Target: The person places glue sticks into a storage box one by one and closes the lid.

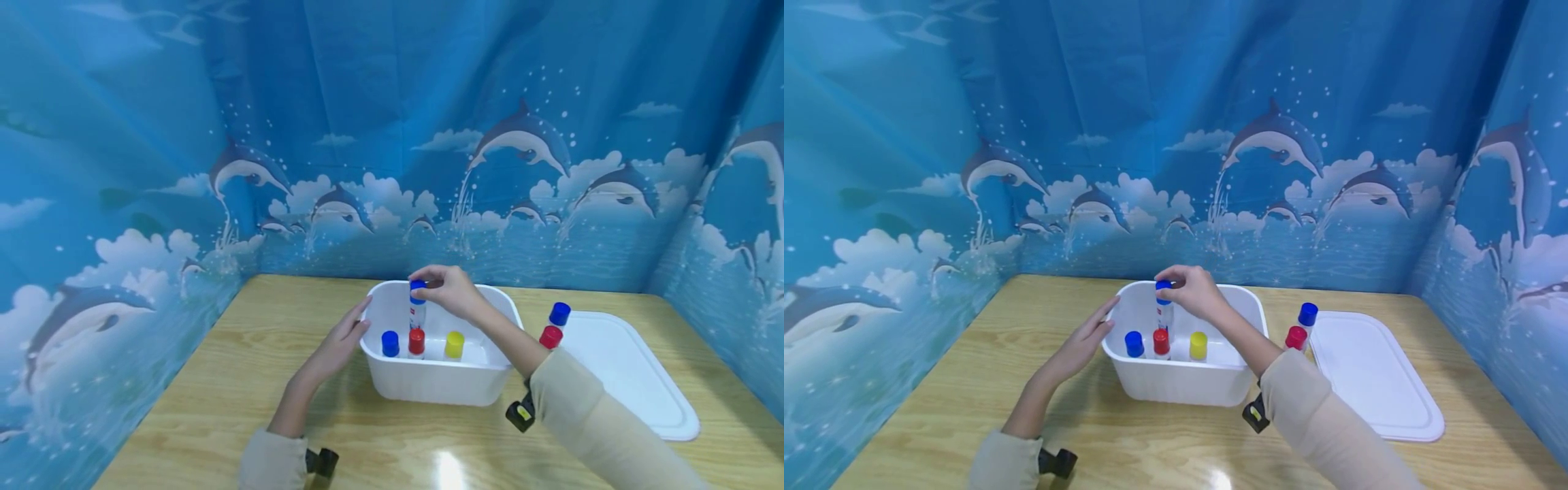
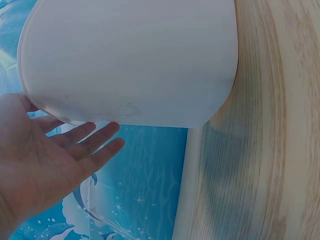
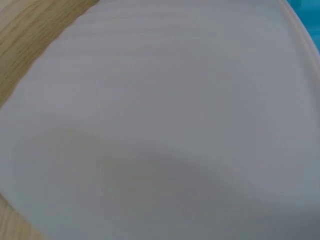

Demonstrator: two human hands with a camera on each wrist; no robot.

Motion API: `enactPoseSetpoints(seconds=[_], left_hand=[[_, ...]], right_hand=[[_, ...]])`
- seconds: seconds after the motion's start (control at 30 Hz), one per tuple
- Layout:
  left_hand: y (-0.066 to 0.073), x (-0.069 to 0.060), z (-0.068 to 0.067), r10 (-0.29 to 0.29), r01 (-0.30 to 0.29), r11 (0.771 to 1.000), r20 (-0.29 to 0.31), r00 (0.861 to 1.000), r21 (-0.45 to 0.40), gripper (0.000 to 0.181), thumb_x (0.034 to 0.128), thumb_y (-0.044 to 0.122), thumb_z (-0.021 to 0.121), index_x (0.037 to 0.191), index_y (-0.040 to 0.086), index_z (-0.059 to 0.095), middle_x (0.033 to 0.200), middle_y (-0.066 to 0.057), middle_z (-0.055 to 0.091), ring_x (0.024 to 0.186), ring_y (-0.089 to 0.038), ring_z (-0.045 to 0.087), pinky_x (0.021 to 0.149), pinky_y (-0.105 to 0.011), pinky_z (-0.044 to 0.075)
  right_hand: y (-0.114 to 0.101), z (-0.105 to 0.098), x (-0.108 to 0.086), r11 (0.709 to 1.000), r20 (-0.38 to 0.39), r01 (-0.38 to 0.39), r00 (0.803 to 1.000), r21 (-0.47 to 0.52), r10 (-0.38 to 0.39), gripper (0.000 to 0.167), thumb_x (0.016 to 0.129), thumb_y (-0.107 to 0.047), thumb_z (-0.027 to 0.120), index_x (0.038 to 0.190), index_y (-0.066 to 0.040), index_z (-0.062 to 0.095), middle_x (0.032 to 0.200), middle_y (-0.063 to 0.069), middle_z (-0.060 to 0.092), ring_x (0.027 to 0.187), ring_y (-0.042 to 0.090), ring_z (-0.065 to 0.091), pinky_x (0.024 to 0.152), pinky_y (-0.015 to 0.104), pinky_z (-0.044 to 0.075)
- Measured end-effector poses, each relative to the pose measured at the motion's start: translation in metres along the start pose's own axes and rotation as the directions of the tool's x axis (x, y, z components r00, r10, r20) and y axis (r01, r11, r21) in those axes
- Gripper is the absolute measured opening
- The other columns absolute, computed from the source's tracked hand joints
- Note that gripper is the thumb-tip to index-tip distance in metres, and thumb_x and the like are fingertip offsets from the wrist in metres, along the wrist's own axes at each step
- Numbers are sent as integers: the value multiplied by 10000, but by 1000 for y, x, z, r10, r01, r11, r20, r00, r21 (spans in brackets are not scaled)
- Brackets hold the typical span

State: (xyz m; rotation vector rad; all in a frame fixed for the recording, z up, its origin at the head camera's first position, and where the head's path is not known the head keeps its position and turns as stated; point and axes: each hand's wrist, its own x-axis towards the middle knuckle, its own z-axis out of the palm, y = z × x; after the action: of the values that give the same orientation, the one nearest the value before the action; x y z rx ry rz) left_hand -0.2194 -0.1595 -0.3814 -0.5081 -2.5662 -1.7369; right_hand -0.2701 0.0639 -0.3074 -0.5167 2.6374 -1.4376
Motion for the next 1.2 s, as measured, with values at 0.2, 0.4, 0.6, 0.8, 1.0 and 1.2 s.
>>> enactPoseSetpoints(seconds=[0.2,0.4,0.6,0.8,1.0,1.2], left_hand=[[18,-6,0,-3,3,1000,10,1000,-9,478,1010,177,366,1448,33,237,1454,-197,255,1241,-392,354,989,-489,341],[29,-9,0,-4,5,1000,16,1000,-17,467,1005,104,362,1432,-25,226,1443,-239,243,1234,-422,348,985,-500,340],[1,0,2,7,-7,1000,-2,1000,-16,480,1009,184,374,1451,53,241,1461,-185,245,1251,-387,342,995,-489,331],[0,-1,1,15,-15,1000,-6,1000,-17,481,1010,211,371,1453,73,248,1457,-178,261,1249,-382,348,987,-493,341],[0,0,1,4,-4,1000,-7,1000,-18,482,1010,204,370,1456,77,240,1460,-173,257,1246,-376,355,985,-486,347],[2,-1,1,3,-3,1000,-6,1000,-26,489,1010,212,372,1456,65,233,1465,-179,239,1254,-386,339,989,-498,335]], right_hand=[[7,5,0,999,21,-28,999,-18,29,296,847,-175,682,1129,-95,645,1084,67,615,971,223,583,785,339,524],[15,8,0,999,42,-43,998,-8,44,294,827,-153,702,1114,-107,658,1095,65,618,971,224,586,802,343,517],[23,14,2,997,77,-69,995,18,67,285,809,-111,714,1091,-116,674,1071,45,628,936,201,604,799,332,518],[24,17,1,997,95,-69,993,34,65,285,792,-72,723,1071,-109,679,1055,44,636,880,176,629,797,319,518],[25,17,1,997,107,-68,992,44,63,290,799,-66,714,1084,-99,672,1064,55,633,885,180,630,811,331,513],[26,15,2,996,152,-76,986,48,68,314,817,-61,693,1125,-96,644,1085,64,619,945,207,605,815,344,511]])
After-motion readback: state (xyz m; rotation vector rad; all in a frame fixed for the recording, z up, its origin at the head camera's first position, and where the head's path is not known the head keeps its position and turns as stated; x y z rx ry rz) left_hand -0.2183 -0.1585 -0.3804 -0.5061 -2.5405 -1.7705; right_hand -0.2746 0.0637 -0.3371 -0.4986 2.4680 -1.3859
